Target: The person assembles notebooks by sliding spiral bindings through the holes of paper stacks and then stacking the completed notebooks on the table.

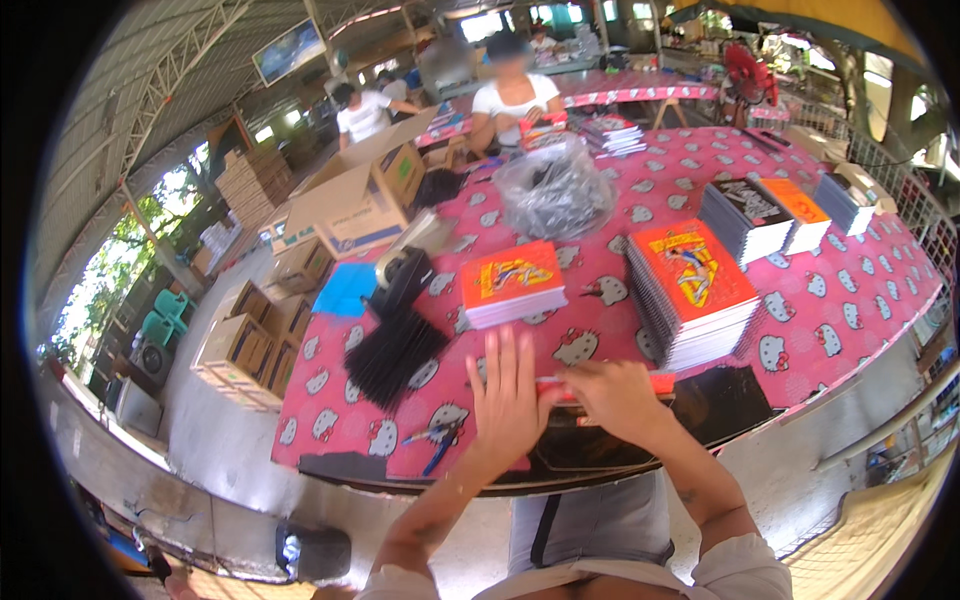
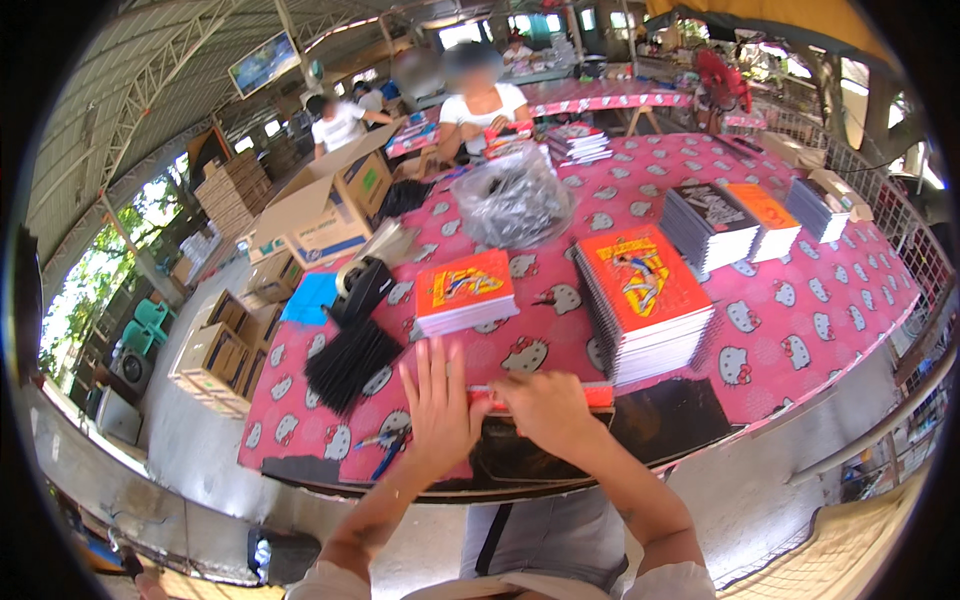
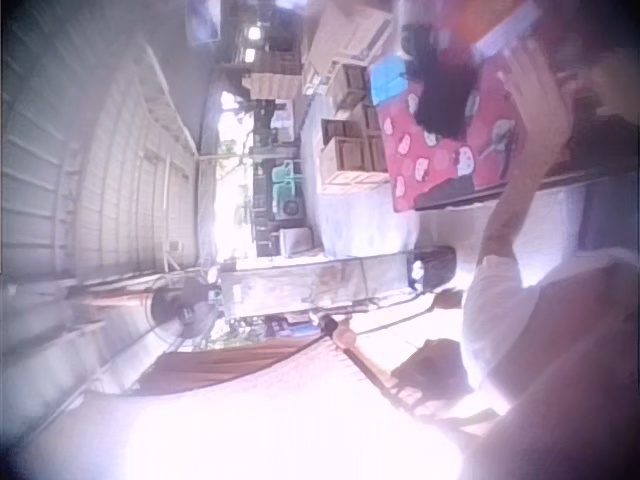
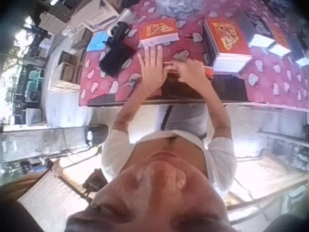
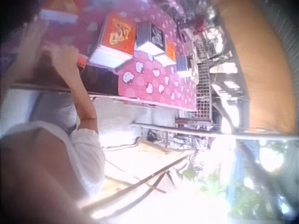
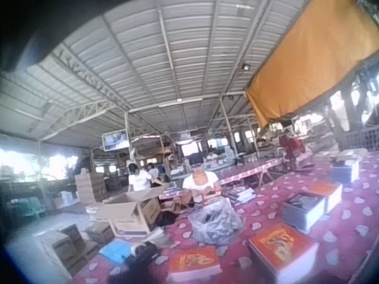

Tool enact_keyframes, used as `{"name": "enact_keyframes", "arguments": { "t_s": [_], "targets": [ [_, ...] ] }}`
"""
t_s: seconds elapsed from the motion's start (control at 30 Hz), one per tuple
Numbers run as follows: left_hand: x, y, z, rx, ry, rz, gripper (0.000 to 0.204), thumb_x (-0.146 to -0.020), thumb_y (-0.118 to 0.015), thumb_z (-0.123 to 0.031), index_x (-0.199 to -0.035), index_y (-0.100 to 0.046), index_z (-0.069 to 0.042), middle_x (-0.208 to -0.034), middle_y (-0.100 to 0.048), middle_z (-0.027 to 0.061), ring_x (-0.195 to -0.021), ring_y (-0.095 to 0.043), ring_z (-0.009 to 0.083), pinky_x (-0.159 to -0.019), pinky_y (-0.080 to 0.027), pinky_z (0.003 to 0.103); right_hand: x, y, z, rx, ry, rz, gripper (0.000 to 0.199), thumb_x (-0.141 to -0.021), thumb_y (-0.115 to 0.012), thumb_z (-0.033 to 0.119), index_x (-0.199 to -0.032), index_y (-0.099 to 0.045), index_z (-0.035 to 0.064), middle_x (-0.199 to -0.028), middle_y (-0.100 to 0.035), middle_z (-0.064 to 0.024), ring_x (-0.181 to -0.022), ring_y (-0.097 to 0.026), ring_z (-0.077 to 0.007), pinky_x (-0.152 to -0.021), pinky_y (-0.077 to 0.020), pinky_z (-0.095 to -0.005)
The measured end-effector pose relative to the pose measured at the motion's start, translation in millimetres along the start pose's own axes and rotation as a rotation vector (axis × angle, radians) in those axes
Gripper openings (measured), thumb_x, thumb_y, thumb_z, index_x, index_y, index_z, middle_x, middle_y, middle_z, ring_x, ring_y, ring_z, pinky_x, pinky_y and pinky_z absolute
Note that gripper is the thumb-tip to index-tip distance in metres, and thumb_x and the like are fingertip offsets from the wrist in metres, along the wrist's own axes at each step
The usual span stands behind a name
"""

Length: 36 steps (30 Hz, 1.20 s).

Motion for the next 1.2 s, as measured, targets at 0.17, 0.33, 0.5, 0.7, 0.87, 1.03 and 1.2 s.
{"name": "enact_keyframes", "arguments": {
  "t_s": [0.17,0.33,0.5,0.7,0.87,1.03,1.2],
  "targets": [
    [66.4,-40.9,-39.6,0.000,-0.153,0.165,0.091,-0.093,-0.057,-0.061,-0.152,-0.040,0.005,-0.160,-0.035,0.0292,-0.149,-0.032,0.0454,-0.116,-0.021,0.069,21.9,50.7,6.4,0.075,0.129,-0.317,0.040,-0.078,-0.072,0.019,-0.118,-0.069,0.0153,-0.089,-0.071,-0.0048,-0.074,-0.072,-0.0257,-0.066,-0.0555,-0.0415],
    [15.6,-4.3,-26.9,0.071,-0.101,0.043,0.094,-0.091,-0.061,-0.057,-0.151,-0.035,0.011,-0.157,-0.033,0.0374,-0.148,-0.028,0.0538,-0.116,-0.017,0.073,31.9,26.5,-19.1,0.037,0.016,-0.025,0.036,-0.085,-0.068,0.017,-0.121,-0.070,0.0163,-0.085,-0.073,-0.0071,-0.075,-0.072,-0.0266,-0.067,-0.0564,-0.0420],
    [25.1,-11.9,-36.0,0.195,-0.083,0.037,0.091,-0.089,-0.068,-0.050,-0.150,-0.037,0.010,-0.158,-0.031,0.0355,-0.149,-0.026,0.0543,-0.117,-0.017,0.071,27.5,28.6,-22.7,-0.058,0.030,-0.024,0.031,-0.087,-0.068,0.018,-0.118,-0.072,0.0167,-0.088,-0.074,-0.0092,-0.078,-0.072,-0.0297,-0.068,-0.0564,-0.0441],
    [29.8,-23.4,-59.6,0.077,-0.202,0.285,0.095,-0.086,-0.069,-0.052,-0.149,-0.036,0.012,-0.158,-0.030,0.0361,-0.151,-0.026,0.0509,-0.119,-0.017,0.069,31.4,27.8,-27.0,-0.088,0.044,-0.030,0.030,-0.087,-0.068,0.017,-0.117,-0.072,0.0161,-0.087,-0.074,-0.0100,-0.080,-0.072,-0.0313,-0.069,-0.0561,-0.0452],
    [2.4,-5.0,-48.1,0.045,-0.137,0.038,0.101,-0.084,-0.067,-0.060,-0.152,-0.036,0.008,-0.159,-0.033,0.0311,-0.151,-0.027,0.0470,-0.119,-0.020,0.066,20.6,22.1,-20.4,-0.100,0.052,0.062,0.036,-0.087,-0.069,0.016,-0.123,-0.070,0.0153,-0.086,-0.074,-0.0104,-0.079,-0.072,-0.0318,-0.070,-0.0551,-0.0442],
    [16.1,-4.2,-57.7,0.094,-0.150,0.098,0.095,-0.090,-0.061,-0.060,-0.153,-0.036,0.007,-0.160,-0.034,0.0272,-0.152,-0.029,0.0416,-0.118,-0.021,0.065,22.3,23.0,-21.9,-0.105,-0.072,0.140,0.045,-0.086,-0.072,0.017,-0.130,-0.062,0.0142,-0.097,-0.074,-0.0122,-0.087,-0.071,-0.0343,-0.078,-0.0527,-0.0477],
    [75.0,-27.6,-73.8,0.161,-0.284,0.121,0.091,-0.092,-0.060,-0.061,-0.154,-0.038,0.002,-0.161,-0.035,0.0253,-0.152,-0.030,0.0410,-0.117,-0.021,0.067,50.7,71.2,-27.9,-0.102,-0.107,-0.147,0.060,-0.079,-0.082,0.014,-0.134,-0.057,0.0091,-0.111,-0.072,-0.0159,-0.100,-0.070,-0.0358,-0.091,-0.0513,-0.0454]
  ]
}}
Point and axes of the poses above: each hand's wrist, its own x-axis away from the middle knuckle, its own y-axis out of the back of the hand, z = x × y, the point moved 9 cm from there along -x, towards the middle knuckle
